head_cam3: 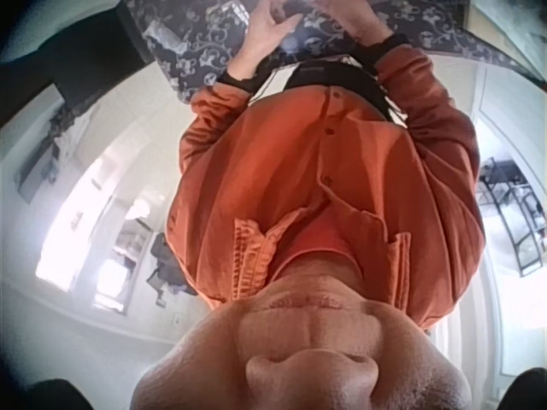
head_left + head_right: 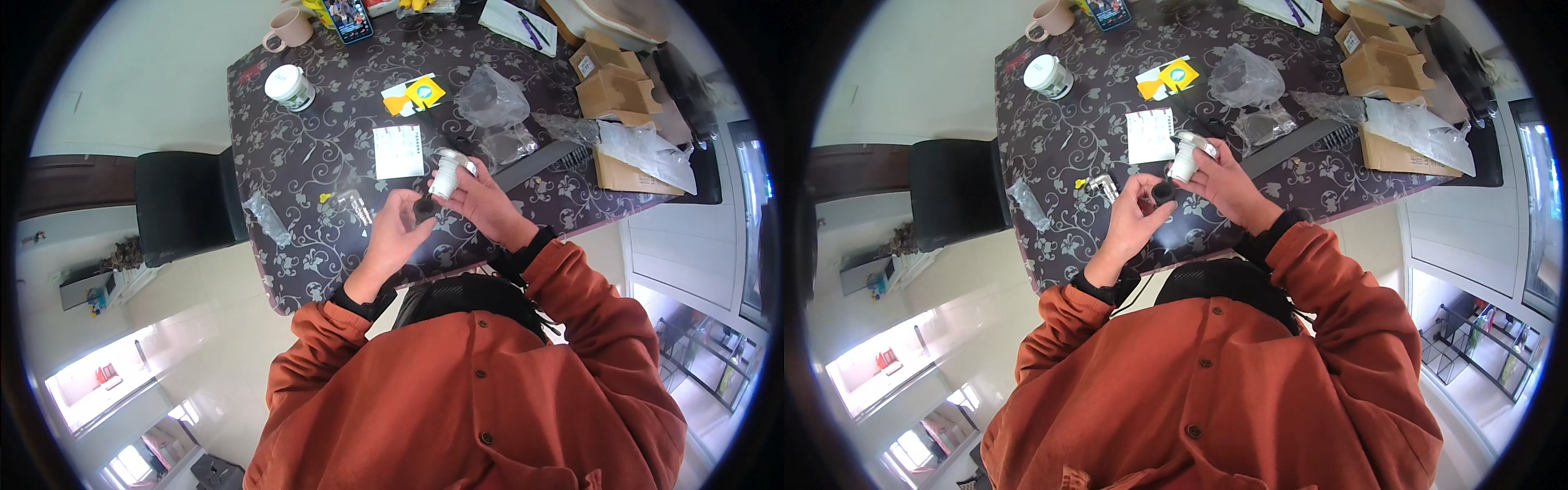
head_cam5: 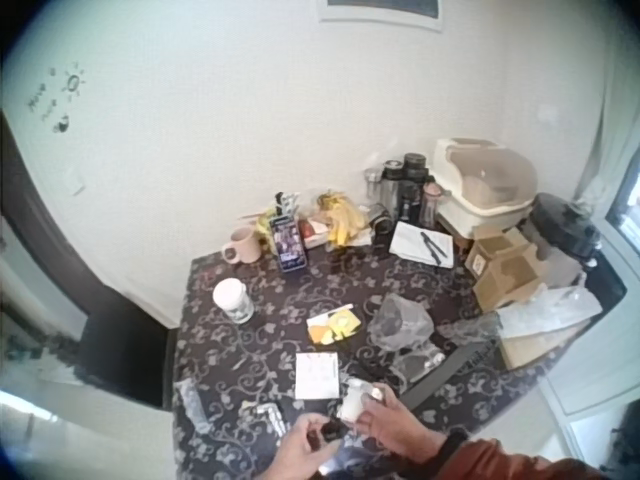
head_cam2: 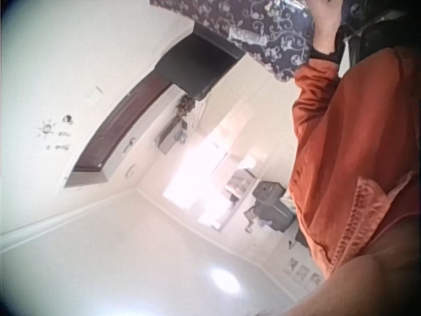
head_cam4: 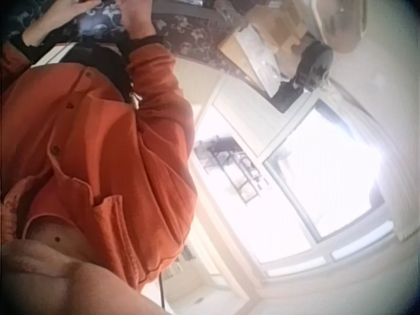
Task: The person unpacks several small hardware components from plastic bags on a table, including a metal fitting, a circular metal part, and a long gray bracket. They examine a printed instruction sheet, then attach a circular metal piece to the bracket and place the assembled parts on the table.
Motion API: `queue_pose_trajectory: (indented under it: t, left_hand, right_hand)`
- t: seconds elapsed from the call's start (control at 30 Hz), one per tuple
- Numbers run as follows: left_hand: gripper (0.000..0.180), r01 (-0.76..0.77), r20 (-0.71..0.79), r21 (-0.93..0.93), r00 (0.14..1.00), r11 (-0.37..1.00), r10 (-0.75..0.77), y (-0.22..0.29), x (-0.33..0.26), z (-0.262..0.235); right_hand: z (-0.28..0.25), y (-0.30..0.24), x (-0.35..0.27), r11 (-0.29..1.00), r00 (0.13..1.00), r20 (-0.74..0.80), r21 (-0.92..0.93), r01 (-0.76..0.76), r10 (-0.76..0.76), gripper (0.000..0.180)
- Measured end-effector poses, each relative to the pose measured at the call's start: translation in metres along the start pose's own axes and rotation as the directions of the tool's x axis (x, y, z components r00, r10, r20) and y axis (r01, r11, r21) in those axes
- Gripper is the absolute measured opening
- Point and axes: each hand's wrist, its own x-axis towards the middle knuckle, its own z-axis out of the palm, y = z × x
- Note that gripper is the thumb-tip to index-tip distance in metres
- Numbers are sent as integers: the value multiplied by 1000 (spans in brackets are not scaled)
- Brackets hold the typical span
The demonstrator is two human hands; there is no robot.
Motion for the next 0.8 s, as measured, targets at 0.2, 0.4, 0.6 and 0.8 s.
queue_pose_trajectory:
  t: [0.2, 0.4, 0.6, 0.8]
  left_hand:
    - [35, -81, -77, -56, 994, 995, 76, 17, -1, 0]
    - [37, -128, -109, -65, 987, 990, 120, 21, -5, 1]
    - [36, 7, -53, -330, 998, 944, -25, 24, -8, 2]
    - [43, 39, 1, -394, 999, 918, -42, 28, -11, 1]
  right_hand:
    - [9, -10, -6, 990, 985, 174, 138, -7, -18, 30]
    - [19, -8, -11, 991, 972, 193, 56, 122, -131, 23]
    - [17, -4, -6, 927, 938, 242, -220, 304, -250, 19]
    - [25, -11, -13, 631, 795, 432, -488, 603, -426, 31]
